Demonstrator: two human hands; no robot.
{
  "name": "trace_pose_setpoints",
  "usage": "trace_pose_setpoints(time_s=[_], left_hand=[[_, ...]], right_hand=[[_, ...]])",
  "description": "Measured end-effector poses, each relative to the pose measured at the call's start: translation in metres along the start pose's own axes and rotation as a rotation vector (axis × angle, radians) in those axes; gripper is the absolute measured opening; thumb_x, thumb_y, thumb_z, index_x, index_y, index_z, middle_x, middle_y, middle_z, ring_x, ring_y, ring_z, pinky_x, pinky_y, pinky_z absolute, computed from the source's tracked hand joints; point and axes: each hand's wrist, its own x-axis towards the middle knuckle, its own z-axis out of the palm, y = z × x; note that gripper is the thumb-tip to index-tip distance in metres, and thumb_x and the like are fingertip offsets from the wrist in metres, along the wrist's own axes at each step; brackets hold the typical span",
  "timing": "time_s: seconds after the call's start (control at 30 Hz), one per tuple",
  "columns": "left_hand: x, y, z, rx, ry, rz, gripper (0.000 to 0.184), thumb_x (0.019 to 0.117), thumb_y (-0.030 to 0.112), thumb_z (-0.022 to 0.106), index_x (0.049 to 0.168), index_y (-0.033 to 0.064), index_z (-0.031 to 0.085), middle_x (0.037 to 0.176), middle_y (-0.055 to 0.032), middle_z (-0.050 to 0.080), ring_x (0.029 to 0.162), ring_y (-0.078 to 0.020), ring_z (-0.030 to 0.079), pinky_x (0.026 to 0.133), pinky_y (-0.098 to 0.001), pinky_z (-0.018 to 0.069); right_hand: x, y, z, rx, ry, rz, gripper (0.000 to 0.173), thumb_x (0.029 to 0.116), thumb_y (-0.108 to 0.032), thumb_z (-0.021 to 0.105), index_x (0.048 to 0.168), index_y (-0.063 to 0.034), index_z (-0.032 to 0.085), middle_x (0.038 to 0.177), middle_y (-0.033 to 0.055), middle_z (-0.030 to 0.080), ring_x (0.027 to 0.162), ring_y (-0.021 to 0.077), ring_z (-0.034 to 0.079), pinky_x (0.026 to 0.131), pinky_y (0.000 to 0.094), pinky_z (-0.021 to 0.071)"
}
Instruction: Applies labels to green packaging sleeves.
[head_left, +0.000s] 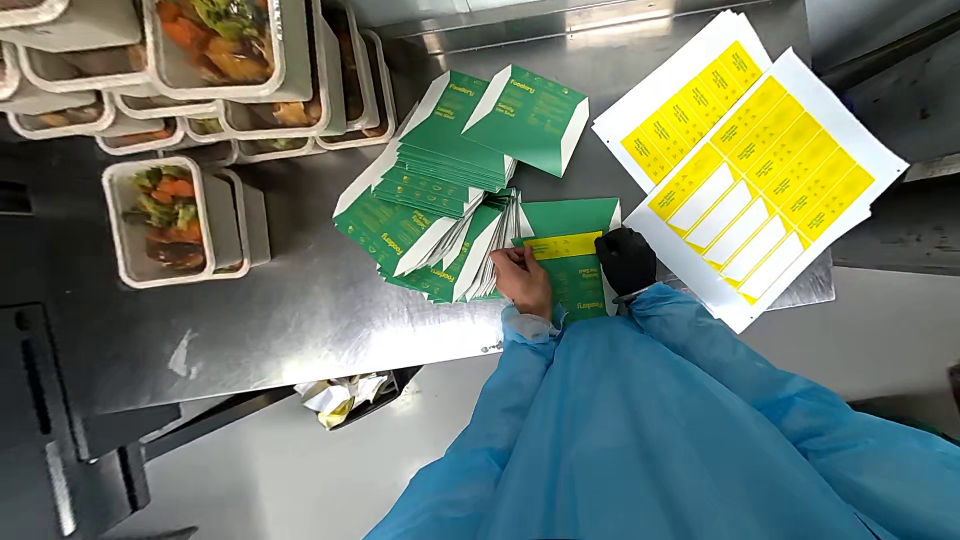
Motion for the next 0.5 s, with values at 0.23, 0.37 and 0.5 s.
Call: trace_pose_setpoints(time_s=[0.23,0.37,0.5], left_hand=[[-0.006,-0.006,-0.002,0.014,0.158,0.077,0.035,0.0921,0.021,0.078,0.107,-0.0017,0.055,0.106,-0.0167,0.052,0.081,-0.0193,0.06,0.072,-0.0282,0.056],[-0.016,-0.022,-0.012,0.094,-0.196,0.651,0.037,0.1046,0.024,0.055,0.133,0.0005,0.061,0.142,-0.0207,0.057,0.134,-0.0343,0.054,0.111,-0.0505,0.046],[-0.014,-0.046,-0.01,0.512,-0.417,0.794,0.067,0.1091,0.05,0.027,0.164,0.0107,0.025,0.172,-0.0037,0.018,0.159,-0.0242,0.013,0.128,-0.0544,0.015]], right_hand=[[0.01,-0.001,-0.026,-0.142,-0.072,0.064,0.059,0.0876,-0.061,0.069,0.083,-0.0022,0.065,0.084,0.0167,0.067,0.085,0.0363,0.068,0.069,0.0564,0.0542],[0.004,0.01,-0.026,-0.128,-0.046,-0.53,0.047,0.1006,-0.049,0.059,0.12,-0.0074,0.071,0.125,0.0129,0.07,0.122,0.0318,0.063,0.104,0.0515,0.0502],[-0.003,0.022,-0.01,-0.299,-0.374,-0.71,0.081,0.1023,-0.064,0.039,0.165,-0.0144,0.024,0.172,0.0027,0.02,0.159,0.0203,0.014,0.129,0.0536,0.0115]])
